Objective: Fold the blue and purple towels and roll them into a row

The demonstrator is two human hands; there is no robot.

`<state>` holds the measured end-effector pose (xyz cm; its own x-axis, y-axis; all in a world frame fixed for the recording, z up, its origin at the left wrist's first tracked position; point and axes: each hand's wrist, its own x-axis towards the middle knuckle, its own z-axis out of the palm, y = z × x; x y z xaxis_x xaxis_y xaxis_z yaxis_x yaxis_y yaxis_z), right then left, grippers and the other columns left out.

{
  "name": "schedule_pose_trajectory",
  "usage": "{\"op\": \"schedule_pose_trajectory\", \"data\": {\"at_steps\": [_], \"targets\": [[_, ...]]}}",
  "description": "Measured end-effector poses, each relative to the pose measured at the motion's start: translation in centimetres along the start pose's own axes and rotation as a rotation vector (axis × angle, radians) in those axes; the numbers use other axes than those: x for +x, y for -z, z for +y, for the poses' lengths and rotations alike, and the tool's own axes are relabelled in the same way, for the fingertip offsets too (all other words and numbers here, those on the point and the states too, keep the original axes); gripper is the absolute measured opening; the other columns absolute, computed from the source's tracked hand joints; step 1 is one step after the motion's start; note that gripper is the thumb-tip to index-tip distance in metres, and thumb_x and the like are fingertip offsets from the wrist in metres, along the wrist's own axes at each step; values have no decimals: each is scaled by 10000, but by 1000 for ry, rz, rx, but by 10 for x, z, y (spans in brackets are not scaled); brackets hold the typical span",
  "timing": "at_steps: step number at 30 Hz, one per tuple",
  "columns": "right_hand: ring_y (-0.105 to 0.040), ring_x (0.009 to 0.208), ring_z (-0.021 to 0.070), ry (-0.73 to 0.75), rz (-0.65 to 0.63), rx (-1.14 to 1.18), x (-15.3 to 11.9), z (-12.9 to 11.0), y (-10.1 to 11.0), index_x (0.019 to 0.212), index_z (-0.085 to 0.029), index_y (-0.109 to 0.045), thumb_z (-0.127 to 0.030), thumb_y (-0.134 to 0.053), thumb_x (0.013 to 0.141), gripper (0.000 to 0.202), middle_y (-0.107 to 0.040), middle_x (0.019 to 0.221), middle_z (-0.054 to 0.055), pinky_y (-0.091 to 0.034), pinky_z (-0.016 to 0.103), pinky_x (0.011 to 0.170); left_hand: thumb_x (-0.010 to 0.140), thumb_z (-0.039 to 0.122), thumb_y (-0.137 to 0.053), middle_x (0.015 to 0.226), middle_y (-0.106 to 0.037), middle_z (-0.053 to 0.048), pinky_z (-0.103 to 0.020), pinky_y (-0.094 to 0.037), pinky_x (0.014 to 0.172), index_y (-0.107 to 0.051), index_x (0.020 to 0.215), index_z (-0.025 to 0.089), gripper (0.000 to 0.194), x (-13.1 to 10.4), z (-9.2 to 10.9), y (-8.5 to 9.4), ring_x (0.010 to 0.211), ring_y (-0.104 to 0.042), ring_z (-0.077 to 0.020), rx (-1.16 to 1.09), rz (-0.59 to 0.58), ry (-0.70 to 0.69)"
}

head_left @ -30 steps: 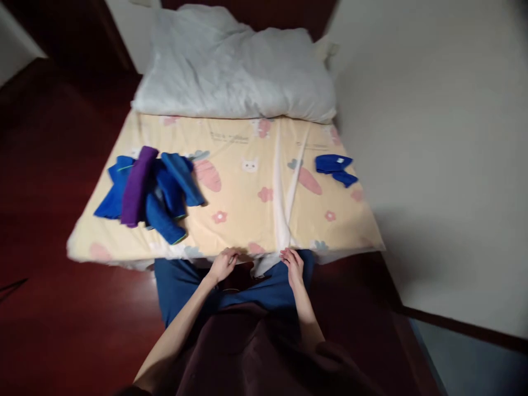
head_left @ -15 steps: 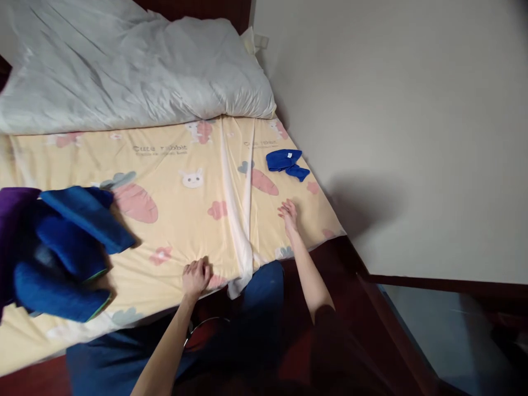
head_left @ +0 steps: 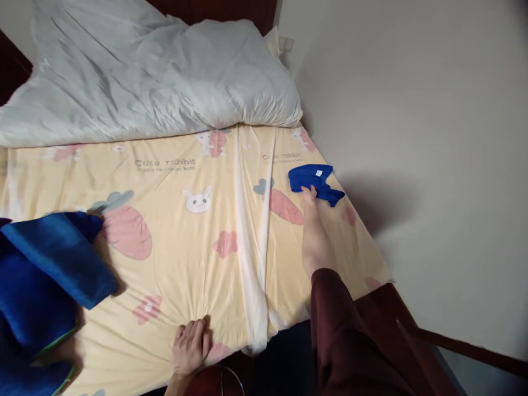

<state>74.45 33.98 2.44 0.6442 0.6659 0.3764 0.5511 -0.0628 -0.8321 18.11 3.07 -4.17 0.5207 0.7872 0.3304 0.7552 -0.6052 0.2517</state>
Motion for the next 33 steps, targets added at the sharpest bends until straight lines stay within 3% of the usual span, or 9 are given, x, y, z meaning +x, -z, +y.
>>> {"op": "schedule_pose_trajectory", "data": {"at_steps": [4,7,12,19,22,24,28,31,33], "targets": [[-656,1168,235,-120,132,-30,14,-14,16,1328,-80,-629,-236,-503,902,472,-694,1217,166,-551,453,1071,955,146,-491,726,-693,-15,-399,-426,693,-739,996,254,274,2,0,1,648,-661,-208,24,2,2],[-629,1243,258,-12,228,-130,15,-54,47,1226,-79,-700,-199,-545,876,401,-672,1290,199,-491,472,1149,966,174,-482,698,-682,-15,-387,-423,704,-733,924,234,262,3,3,3,654,-658,-199,47,9,18],[-691,1045,246,294,212,-108,-13,-164,131,1049,-146,-767,-258,-583,915,254,-726,1120,152,-598,425,947,984,230,-463,709,-698,-31,-370,-432,734,-711,896,217,263,4,7,10,709,-685,-211,20,-1,67],[-716,952,218,556,-31,42,-121,-322,254,937,-238,-774,-342,-663,937,151,-737,990,68,-618,395,906,906,278,-468,793,-744,-89,-363,-507,799,-676,907,206,221,19,23,52,814,-729,-263,-252,-160,317],[-720,918,207,572,-236,150,-177,-367,289,944,-259,-771,-387,-695,930,149,-718,991,62,-631,356,825,940,319,-430,778,-735,-62,-344,-541,743,-653,896,208,253,9,29,88,758,-715,-239,-535,-174,436],[-710,847,191,549,-400,190,-218,-388,300,918,-268,-779,-400,-721,917,144,-715,963,58,-616,313,717,976,365,-422,787,-732,-53,-337,-558,715,-661,962,199,291,0,36,123,735,-706,-224,-689,-49,509],[-567,542,134,357,-805,230,-303,-410,283,1010,-277,-799,-389,-794,866,183,-637,678,-8,-489,252,484,1008,458,-535,1052,-765,-100,-384,-592,881,-683,1137,202,322,-7,64,215,944,-726,-231,-816,218,350],[-540,485,109,193,-1131,307,-367,-415,248,1022,-270,-796,-393,-809,845,216,-675,699,-8,-432,232,432,996,508,-623,1198,-737,-122,-431,-546,1049,-681,1280,247,391,-2,87,279,1158,-688,-269,-864,54,36],[-609,530,111,100,-1271,387,-404,-415,228,1005,-261,-791,-403,-825,823,233,-749,871,26,-451,228,445,980,543,-655,1182,-731,-119,-414,-547,1023,-688,1280,247,423,-3,96,305,1133,-688,-277,-888,-90,-107]]}}
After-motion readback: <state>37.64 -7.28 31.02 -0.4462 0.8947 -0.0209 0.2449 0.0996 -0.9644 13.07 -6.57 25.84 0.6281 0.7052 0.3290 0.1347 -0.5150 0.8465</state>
